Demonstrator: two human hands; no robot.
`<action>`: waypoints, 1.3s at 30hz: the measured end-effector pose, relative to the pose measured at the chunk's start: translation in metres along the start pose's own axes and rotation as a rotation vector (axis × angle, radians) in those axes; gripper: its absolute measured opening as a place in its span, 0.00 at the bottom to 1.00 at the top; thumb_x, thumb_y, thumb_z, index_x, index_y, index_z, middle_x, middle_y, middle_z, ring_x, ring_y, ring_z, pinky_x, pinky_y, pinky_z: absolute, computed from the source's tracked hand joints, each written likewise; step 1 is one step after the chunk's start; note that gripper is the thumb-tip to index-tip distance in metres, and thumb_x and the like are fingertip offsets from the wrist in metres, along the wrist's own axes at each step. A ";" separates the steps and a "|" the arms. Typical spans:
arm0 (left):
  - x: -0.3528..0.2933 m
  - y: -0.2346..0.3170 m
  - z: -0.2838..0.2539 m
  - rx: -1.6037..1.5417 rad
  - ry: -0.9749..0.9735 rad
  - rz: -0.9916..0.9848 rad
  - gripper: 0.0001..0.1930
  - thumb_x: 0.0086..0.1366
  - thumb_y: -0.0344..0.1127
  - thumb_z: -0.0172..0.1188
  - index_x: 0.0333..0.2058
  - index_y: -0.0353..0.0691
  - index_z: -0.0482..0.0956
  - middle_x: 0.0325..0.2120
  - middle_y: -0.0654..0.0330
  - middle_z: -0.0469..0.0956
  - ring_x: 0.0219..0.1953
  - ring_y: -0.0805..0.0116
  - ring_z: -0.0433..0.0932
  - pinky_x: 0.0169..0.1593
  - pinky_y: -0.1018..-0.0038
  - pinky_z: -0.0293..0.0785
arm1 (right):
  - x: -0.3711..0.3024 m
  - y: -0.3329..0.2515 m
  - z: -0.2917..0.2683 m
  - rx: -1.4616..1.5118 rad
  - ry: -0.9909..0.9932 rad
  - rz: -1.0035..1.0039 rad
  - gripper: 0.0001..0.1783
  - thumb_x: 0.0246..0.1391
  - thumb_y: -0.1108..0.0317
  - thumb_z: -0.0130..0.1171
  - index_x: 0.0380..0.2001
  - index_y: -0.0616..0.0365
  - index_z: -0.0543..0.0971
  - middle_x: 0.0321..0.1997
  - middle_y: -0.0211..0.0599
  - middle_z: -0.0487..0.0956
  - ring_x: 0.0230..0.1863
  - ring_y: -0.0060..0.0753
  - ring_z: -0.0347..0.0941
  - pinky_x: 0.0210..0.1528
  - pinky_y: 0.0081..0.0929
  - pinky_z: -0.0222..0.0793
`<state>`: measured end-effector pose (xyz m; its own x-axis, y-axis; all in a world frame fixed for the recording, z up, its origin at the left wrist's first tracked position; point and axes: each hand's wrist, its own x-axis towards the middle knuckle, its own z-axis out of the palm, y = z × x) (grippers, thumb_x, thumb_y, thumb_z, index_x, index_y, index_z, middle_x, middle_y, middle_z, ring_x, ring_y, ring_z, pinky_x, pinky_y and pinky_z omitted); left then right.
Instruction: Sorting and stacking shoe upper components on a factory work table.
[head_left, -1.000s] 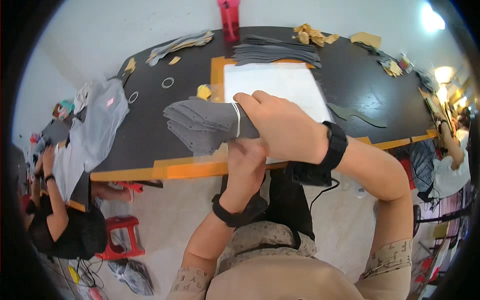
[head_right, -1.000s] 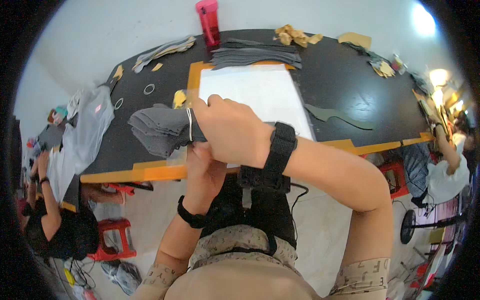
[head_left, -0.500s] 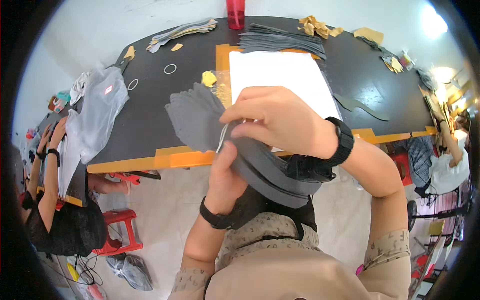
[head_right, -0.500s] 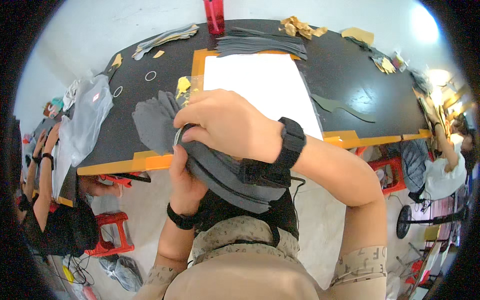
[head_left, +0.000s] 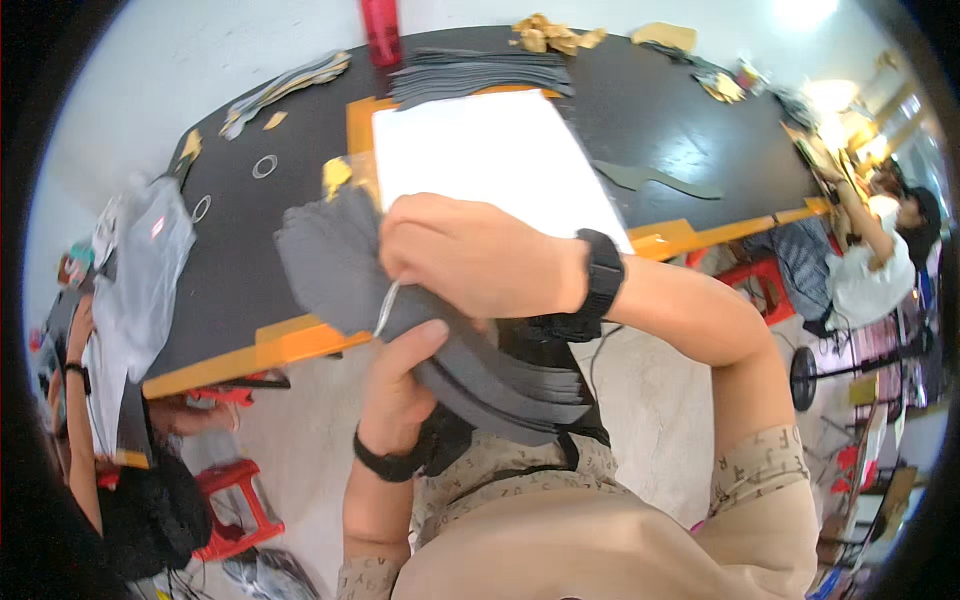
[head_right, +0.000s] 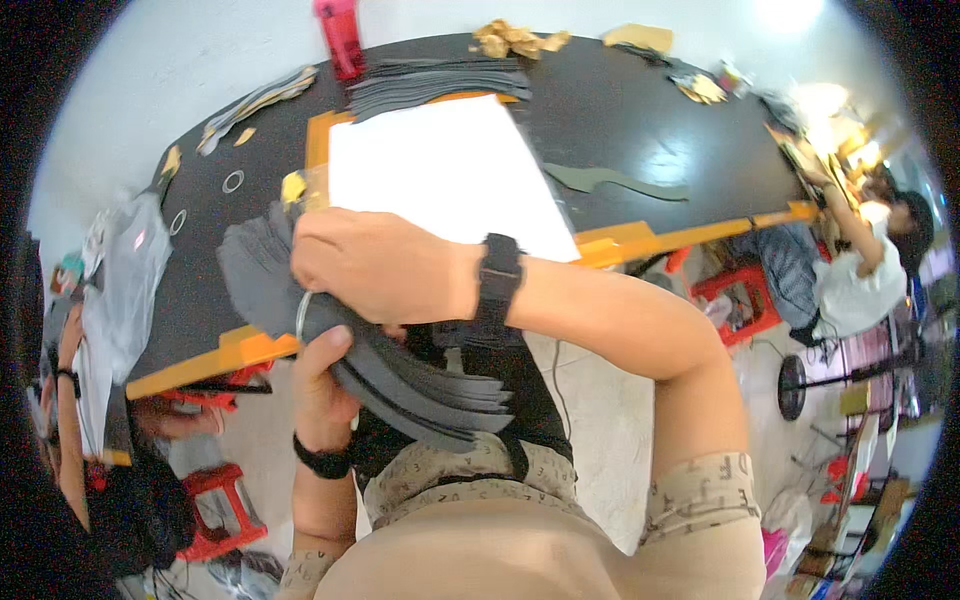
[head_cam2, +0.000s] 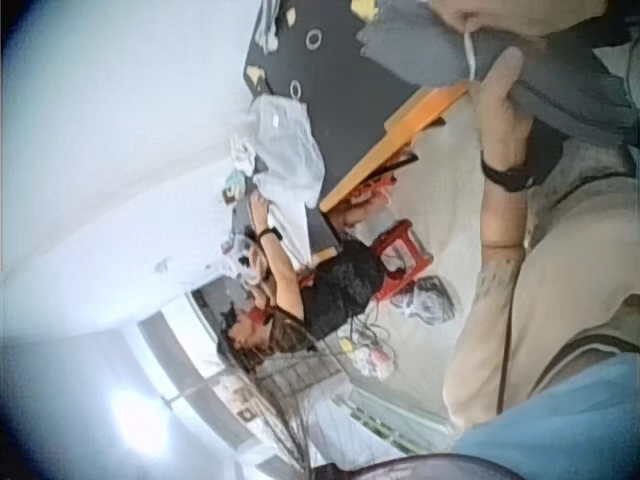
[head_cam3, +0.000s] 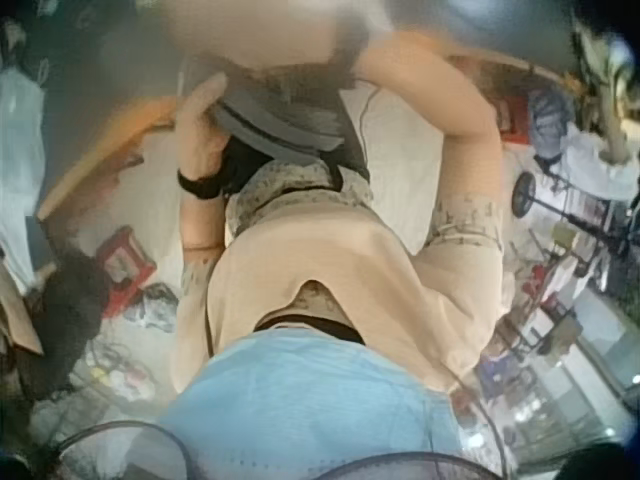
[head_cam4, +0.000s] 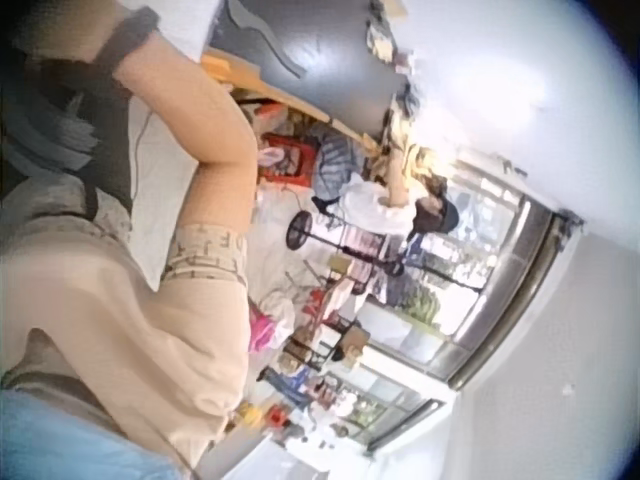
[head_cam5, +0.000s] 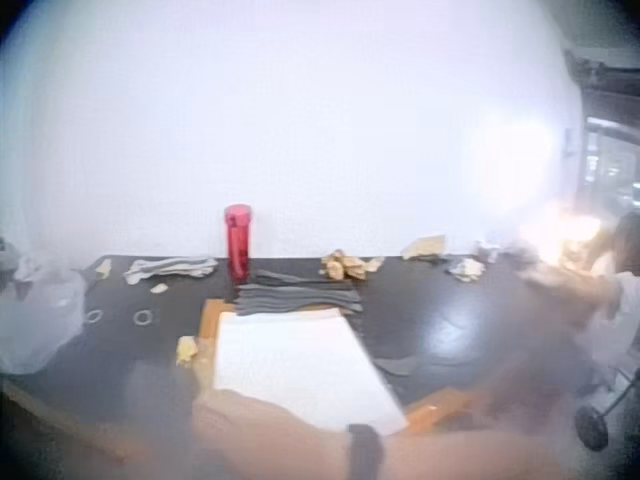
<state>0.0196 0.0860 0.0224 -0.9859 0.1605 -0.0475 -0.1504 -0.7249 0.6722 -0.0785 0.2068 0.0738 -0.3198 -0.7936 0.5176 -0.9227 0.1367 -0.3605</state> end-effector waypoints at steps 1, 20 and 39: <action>0.000 0.000 -0.001 0.029 0.011 0.010 0.18 0.51 0.33 0.55 0.41 0.32 0.68 0.31 0.53 0.73 0.36 0.62 0.73 0.42 0.70 0.70 | 0.000 0.000 0.001 0.042 0.044 -0.013 0.03 0.46 0.71 0.51 0.27 0.56 0.69 0.33 0.34 0.68 0.39 0.35 0.66 0.40 0.25 0.64; 0.011 0.029 0.005 0.489 0.101 0.002 0.21 0.45 0.22 0.61 0.40 0.33 0.68 0.33 0.55 0.76 0.34 0.67 0.75 0.37 0.74 0.73 | 0.020 0.004 -0.052 -0.301 0.260 -0.114 0.14 0.37 0.71 0.63 0.27 0.56 0.69 0.15 0.29 0.61 0.14 0.25 0.58 0.17 0.21 0.55; -0.011 0.048 -0.021 0.820 -0.201 -0.039 0.27 0.41 0.22 0.66 0.43 0.33 0.67 0.31 0.60 0.76 0.34 0.70 0.75 0.42 0.73 0.71 | 0.029 0.016 -0.044 0.434 -0.091 0.557 0.14 0.45 0.63 0.63 0.22 0.56 0.68 0.18 0.18 0.66 0.21 0.10 0.58 0.24 0.11 0.56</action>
<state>0.0221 0.0356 0.0397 -0.9377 0.3474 -0.0014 -0.0064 -0.0131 0.9999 -0.1120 0.2117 0.1171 -0.6820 -0.7235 0.1067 -0.4524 0.3028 -0.8388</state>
